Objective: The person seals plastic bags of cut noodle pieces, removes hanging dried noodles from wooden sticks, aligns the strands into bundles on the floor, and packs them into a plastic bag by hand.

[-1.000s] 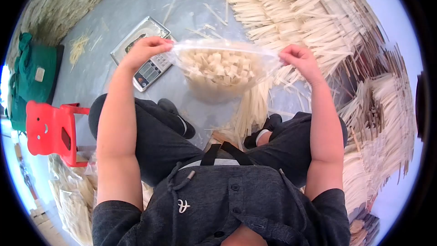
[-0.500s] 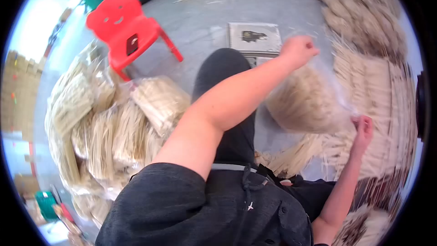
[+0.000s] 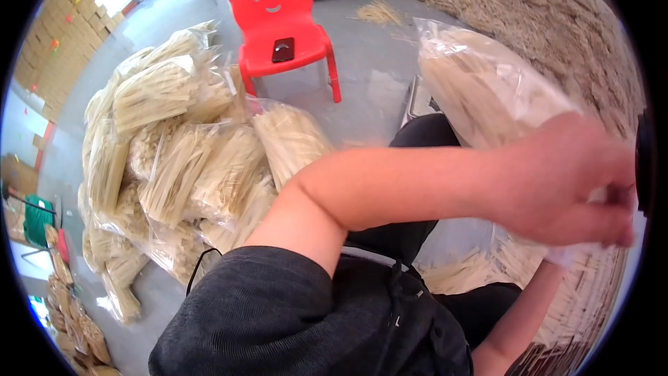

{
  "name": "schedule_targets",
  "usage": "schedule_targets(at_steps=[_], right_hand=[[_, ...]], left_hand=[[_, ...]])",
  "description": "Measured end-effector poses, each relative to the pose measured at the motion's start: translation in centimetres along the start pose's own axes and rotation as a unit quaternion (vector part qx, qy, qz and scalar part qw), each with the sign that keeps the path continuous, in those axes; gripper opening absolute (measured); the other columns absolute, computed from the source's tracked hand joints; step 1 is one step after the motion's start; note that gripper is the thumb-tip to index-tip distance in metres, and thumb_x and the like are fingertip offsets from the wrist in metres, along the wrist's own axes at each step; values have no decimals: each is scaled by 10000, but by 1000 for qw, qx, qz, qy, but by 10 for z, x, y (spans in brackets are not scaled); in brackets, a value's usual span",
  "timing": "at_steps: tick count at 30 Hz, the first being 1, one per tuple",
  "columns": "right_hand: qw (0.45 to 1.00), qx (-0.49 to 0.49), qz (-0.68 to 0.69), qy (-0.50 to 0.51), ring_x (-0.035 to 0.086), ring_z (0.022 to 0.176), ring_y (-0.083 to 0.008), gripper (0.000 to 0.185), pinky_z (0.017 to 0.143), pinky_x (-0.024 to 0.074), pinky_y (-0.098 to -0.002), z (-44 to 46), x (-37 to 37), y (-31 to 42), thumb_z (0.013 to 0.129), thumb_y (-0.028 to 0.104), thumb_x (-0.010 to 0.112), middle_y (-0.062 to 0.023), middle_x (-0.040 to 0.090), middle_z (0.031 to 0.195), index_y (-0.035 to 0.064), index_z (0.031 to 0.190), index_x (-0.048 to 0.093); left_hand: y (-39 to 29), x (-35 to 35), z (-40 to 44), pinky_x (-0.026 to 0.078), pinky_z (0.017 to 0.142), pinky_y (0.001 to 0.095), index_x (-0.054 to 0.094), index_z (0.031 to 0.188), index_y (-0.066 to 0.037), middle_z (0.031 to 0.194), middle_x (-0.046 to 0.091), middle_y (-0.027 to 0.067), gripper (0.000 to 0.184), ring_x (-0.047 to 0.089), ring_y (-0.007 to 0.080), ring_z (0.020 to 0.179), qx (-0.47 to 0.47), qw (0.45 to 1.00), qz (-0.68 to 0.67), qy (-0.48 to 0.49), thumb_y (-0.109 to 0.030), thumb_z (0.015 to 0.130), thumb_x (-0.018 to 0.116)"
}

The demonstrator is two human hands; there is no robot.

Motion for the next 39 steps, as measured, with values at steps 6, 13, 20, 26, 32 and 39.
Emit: schedule_targets(at_steps=[6,13,20,26,32,39], right_hand=[[963,141,-189,-132,362,1350,-238,557,1129,287,-374,-15,-27,-120,966,214,522,-127,355,1490,55,1457,314],[907,158,-379,-96,314,1388,-232,710,1139,247,-356,5,32,-136,907,211,584,-124,295,1534,60,1510,240],[840,134,-524,35,361,1367,-249,835,1131,257,-357,41,157,-151,730,127,733,-129,364,1501,71,1471,352],[701,30,-652,287,407,1341,-312,727,1111,303,-395,50,250,-180,713,146,740,-191,400,1467,91,1390,482],[629,62,-585,508,399,1339,-366,637,1112,297,-443,21,355,-236,742,215,734,-206,424,1439,119,1340,537],[621,-56,-641,448,469,1274,-361,527,1076,354,-410,25,355,-207,757,102,696,-168,460,1415,84,1272,585]], left_hand=[[-33,-25,-86,481,616,323,651,794,-57,749,659,70,171,640,238,709,-162,970,-75,163,-209,856,699],[-13,-116,-187,500,675,318,642,951,-54,848,692,57,88,650,179,778,-372,927,-45,-25,-133,913,640],[94,-170,-339,509,832,294,602,1178,-66,1102,662,77,335,640,144,927,-524,657,-220,-496,-326,974,548],[56,-116,-294,462,1013,431,501,1325,-61,1290,563,118,437,514,260,1226,-417,624,-557,-355,-338,986,498],[0,-173,-274,462,1015,438,486,1337,-62,1310,547,124,451,503,275,1237,-339,700,-488,-397,-348,987,491],[-112,-324,-288,462,1016,447,468,1351,-64,1334,528,132,468,491,293,1249,-194,790,-186,-552,-360,989,482]])
Point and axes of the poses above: each hand's wrist, its own z-axis towards the middle knuckle, its own x-axis out of the palm, y = z × x, the point moved 8 cm from there along z, towards the middle knuckle
